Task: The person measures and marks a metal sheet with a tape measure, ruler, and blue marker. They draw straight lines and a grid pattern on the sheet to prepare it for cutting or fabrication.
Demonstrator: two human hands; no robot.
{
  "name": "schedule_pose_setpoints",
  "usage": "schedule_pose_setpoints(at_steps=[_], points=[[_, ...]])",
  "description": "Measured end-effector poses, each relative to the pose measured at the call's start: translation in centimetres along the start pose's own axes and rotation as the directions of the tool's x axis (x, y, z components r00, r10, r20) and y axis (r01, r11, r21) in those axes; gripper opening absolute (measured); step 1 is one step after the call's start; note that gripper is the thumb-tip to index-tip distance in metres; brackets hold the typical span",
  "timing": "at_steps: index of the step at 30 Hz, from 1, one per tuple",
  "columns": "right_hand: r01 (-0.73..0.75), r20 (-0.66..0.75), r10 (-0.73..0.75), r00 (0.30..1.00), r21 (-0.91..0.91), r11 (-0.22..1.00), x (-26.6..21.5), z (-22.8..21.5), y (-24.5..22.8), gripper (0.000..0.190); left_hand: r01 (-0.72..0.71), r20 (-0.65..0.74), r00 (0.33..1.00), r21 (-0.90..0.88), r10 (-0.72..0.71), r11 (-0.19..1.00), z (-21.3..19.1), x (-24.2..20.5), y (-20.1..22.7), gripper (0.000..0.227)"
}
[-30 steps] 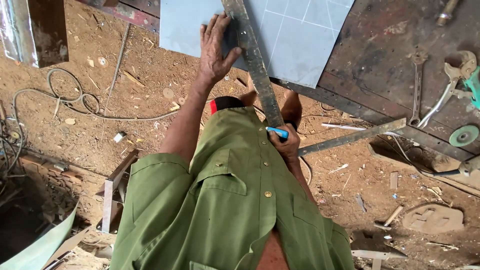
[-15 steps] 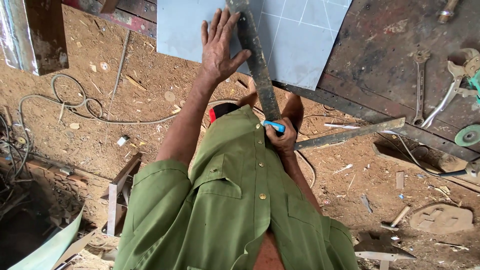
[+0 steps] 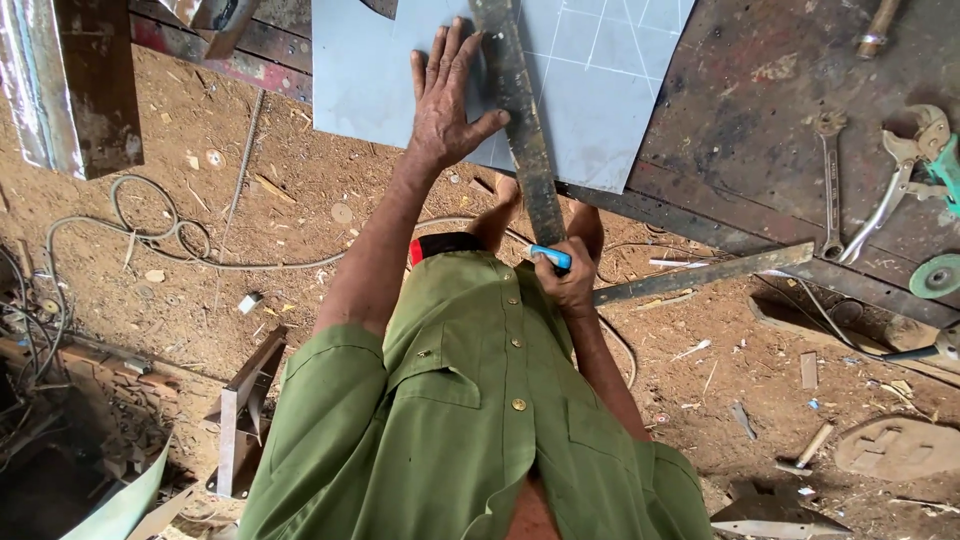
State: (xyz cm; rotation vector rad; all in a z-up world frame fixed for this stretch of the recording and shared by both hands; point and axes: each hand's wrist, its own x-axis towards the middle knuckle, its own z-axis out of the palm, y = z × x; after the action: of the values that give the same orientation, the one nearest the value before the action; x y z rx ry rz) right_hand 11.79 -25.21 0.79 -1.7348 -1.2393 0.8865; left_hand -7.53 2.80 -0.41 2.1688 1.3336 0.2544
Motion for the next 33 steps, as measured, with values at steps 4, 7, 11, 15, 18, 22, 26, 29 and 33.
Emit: schedule_pose_setpoints(at_steps=[4,7,11,15,18,22,26,29,33], points=[[-0.079,0.009,0.079,0.997,-0.034,0.996,-1.5,1.2,0.5,0.018,-0.002,-0.017,1.000,-0.047,0.001,0.999,-0.1,-0.3,-0.3,0.113],[-0.066,-0.004,0.066,0.998,0.006,0.998,-1.2,1.2,-0.1,0.018,0.000,-0.005,1.000,0.056,0.000,0.998,1.0,-0.1,-1.0,0.118],[-0.093,0.005,0.093,0.996,-0.037,0.995,-1.3,1.1,0.4,0.021,0.033,0.069,0.997,0.156,-0.044,0.987,1.1,0.1,-1.2,0.119],[-0.066,0.003,0.066,0.998,0.003,0.998,-1.1,0.9,0.2,0.020,0.035,0.092,0.994,0.191,-0.053,0.981,0.9,0.4,-0.9,0.122],[-0.054,-0.001,0.054,0.999,-0.014,0.998,-1.2,1.1,0.7,0.020,0.014,0.051,0.998,0.154,-0.022,0.988,0.6,0.4,-0.8,0.117],[-0.062,0.000,0.062,0.998,-0.041,0.997,-1.8,1.5,0.2,0.020,-0.005,0.051,0.999,0.078,0.001,0.997,0.5,0.1,-1.3,0.116],[-0.076,0.008,0.076,0.997,0.025,0.997,-2.0,2.4,0.3,0.020,-0.022,0.005,1.000,0.021,0.022,1.000,-0.3,0.4,-0.7,0.106],[-0.047,-0.031,0.047,0.998,0.010,0.999,-2.4,3.3,1.0,0.021,-0.016,0.003,1.000,0.021,0.016,1.000,-0.1,0.2,-0.8,0.104],[-0.101,-0.001,0.102,0.995,0.038,0.994,-2.1,3.1,0.7,0.019,-0.024,0.014,1.000,0.101,0.022,0.995,1.3,0.2,-1.9,0.106]])
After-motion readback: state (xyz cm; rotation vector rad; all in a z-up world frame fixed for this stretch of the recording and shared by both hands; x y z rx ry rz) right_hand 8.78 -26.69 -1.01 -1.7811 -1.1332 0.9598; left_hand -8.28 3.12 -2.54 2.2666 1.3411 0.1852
